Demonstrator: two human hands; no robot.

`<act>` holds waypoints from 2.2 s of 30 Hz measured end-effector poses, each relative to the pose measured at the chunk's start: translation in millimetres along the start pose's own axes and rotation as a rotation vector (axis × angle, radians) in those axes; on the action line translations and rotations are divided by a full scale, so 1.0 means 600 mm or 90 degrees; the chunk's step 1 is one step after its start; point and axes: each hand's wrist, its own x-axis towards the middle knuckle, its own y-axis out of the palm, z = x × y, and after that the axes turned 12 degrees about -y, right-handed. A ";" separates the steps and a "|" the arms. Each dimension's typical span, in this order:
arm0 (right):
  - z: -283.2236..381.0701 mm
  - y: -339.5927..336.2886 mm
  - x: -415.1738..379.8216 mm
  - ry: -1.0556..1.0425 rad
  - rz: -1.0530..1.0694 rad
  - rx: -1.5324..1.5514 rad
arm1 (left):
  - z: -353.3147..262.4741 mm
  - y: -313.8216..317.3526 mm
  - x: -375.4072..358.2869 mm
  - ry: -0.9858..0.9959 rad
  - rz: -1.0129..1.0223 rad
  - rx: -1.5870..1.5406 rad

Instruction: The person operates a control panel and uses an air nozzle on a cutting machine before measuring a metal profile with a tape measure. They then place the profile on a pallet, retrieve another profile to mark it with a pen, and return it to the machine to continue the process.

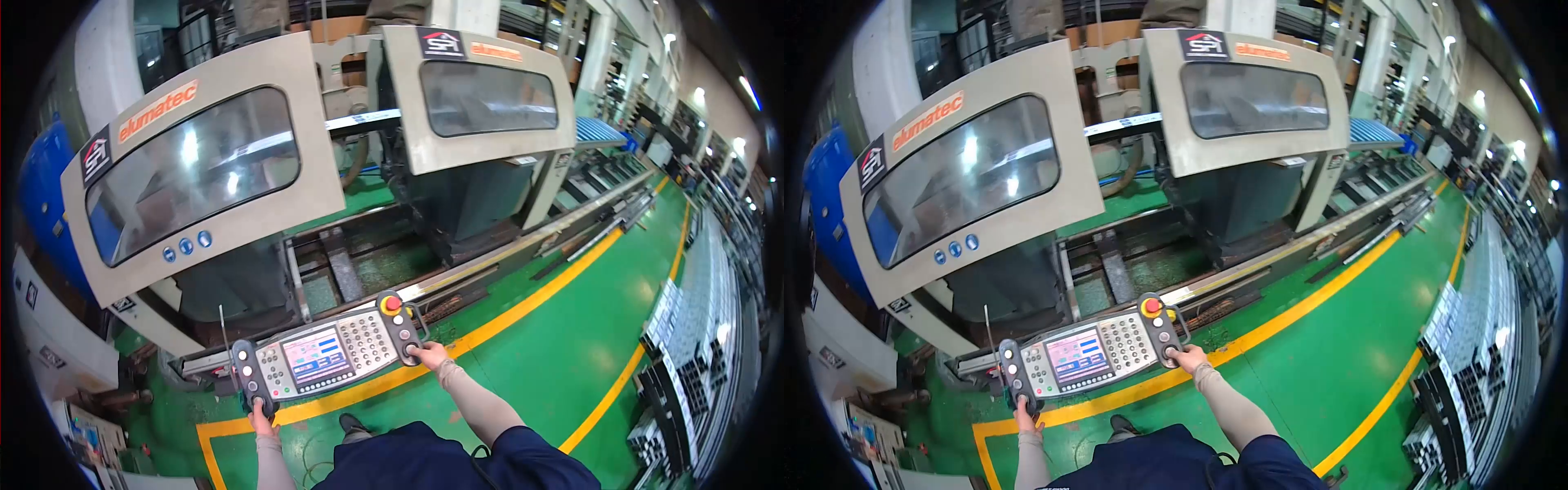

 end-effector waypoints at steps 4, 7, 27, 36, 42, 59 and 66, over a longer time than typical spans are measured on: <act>-0.018 0.017 0.002 -0.012 -0.072 -0.005 | 0.003 0.002 0.018 0.007 0.003 -0.012; -0.027 0.022 0.001 -0.024 -0.096 0.009 | 0.003 -0.002 0.007 0.007 -0.001 -0.006; -0.059 0.036 0.003 -0.103 -0.094 0.221 | 0.021 -0.016 0.060 0.049 -0.040 -0.036; -0.088 0.034 0.002 -0.115 -0.091 0.226 | 0.025 -0.013 0.032 0.030 0.022 -0.017; -0.153 0.024 -0.084 0.135 -0.060 0.419 | 0.139 -0.060 0.000 -0.072 0.171 -0.159; -0.449 0.013 -0.184 0.220 0.049 0.036 | 0.324 -0.201 0.049 -0.129 -0.115 0.229; -0.375 0.008 -0.142 0.174 0.004 0.058 | 0.256 -0.147 0.067 -0.064 -0.123 0.171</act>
